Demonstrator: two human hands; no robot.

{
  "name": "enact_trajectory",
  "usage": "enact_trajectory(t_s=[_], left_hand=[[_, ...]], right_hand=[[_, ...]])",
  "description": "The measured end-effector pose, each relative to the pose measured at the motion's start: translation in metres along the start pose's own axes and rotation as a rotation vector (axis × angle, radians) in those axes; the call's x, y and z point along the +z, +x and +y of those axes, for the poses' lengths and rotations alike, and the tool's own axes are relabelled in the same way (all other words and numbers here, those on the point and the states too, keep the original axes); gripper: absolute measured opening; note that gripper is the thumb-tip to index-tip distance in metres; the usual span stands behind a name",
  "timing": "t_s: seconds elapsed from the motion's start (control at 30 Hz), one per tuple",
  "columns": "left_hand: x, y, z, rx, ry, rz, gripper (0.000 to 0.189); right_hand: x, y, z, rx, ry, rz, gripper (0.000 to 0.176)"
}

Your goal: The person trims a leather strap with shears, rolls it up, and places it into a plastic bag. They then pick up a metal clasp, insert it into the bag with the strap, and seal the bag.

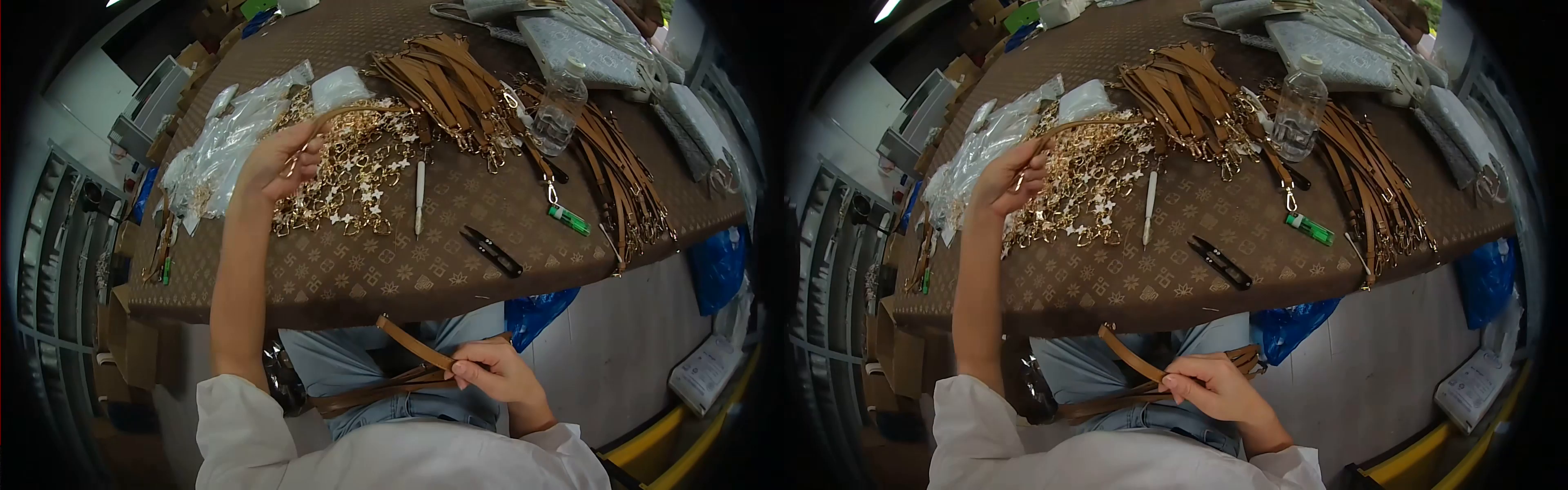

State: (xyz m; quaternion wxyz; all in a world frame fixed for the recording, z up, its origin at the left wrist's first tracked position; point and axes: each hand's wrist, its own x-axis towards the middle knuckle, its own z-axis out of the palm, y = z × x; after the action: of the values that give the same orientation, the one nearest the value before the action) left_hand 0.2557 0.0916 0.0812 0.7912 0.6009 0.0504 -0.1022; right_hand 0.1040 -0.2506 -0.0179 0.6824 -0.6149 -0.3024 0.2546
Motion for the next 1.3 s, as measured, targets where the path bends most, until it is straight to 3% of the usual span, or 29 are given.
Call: enact_trajectory(t_s=[0.1, 0.17, 0.3, 0.47, 0.53, 0.6, 0.63, 0.67, 0.7, 0.77, 0.87, 0.9, 0.97, 1.07, 1.23, 1.3], left_hand=[[-0.027, -0.068, -0.017, 0.063, -0.036, -0.026, 0.029], [-0.023, -0.117, -0.041, -0.022, -0.076, 0.042, 0.03], [-0.02, -0.183, -0.098, -0.111, -0.09, 0.044, 0.033], [-0.029, -0.216, -0.154, -0.186, -0.203, -0.041, 0.033], [-0.025, -0.222, -0.167, -0.161, -0.315, 0.012, 0.036], [-0.023, -0.23, -0.161, -0.26, -0.274, 0.07, 0.039], [-0.029, -0.233, -0.164, -0.202, -0.308, -0.049, 0.038], [-0.034, -0.235, -0.166, -0.142, -0.339, -0.168, 0.037], [-0.038, -0.239, -0.163, -0.139, -0.342, -0.167, 0.037], [-0.042, -0.245, -0.157, -0.182, -0.065, -0.091, 0.032], [-0.05, -0.247, -0.159, -0.215, -0.053, -0.057, 0.028], [-0.051, -0.247, -0.16, -0.216, -0.055, -0.062, 0.028], [-0.053, -0.247, -0.16, -0.234, -0.173, -0.064, 0.026], [-0.055, -0.247, -0.161, -0.25, -0.185, -0.114, 0.024], [-0.063, -0.248, -0.168, -0.2, -0.369, -0.311, 0.023], [-0.061, -0.251, -0.164, -0.263, -0.656, -0.283, 0.028]], right_hand=[[0.008, 0.008, -0.006, 0.036, -0.002, 0.01, 0.021], [0.011, 0.017, -0.016, 0.087, 0.014, 0.016, 0.014], [0.019, 0.047, -0.032, -0.106, -0.223, 0.049, 0.014], [0.046, 0.122, -0.071, -0.132, -0.334, -0.48, 0.015], [0.064, 0.156, -0.07, -0.187, -0.513, -0.613, 0.016], [0.078, 0.188, -0.053, -0.276, -0.603, -0.695, 0.015], [0.083, 0.199, -0.058, -0.133, -0.792, -0.742, 0.014], [0.085, 0.208, -0.053, -0.131, -0.793, -0.744, 0.014], [0.087, 0.216, -0.044, -0.132, -0.877, -0.75, 0.018], [0.092, 0.222, -0.03, -0.131, -0.961, -0.759, 0.022], [0.096, 0.221, -0.018, -0.232, -0.979, -0.656, 0.027], [0.096, 0.218, -0.016, -0.348, -1.032, -0.636, 0.028], [0.096, 0.211, -0.012, -0.459, -1.088, -0.603, 0.029], [0.096, 0.206, -0.005, -0.804, -1.227, -0.628, 0.025], [0.097, 0.207, 0.007, -0.974, -1.289, -0.507, 0.013], [0.1, 0.206, 0.001, -1.067, -1.261, -0.433, 0.01]])
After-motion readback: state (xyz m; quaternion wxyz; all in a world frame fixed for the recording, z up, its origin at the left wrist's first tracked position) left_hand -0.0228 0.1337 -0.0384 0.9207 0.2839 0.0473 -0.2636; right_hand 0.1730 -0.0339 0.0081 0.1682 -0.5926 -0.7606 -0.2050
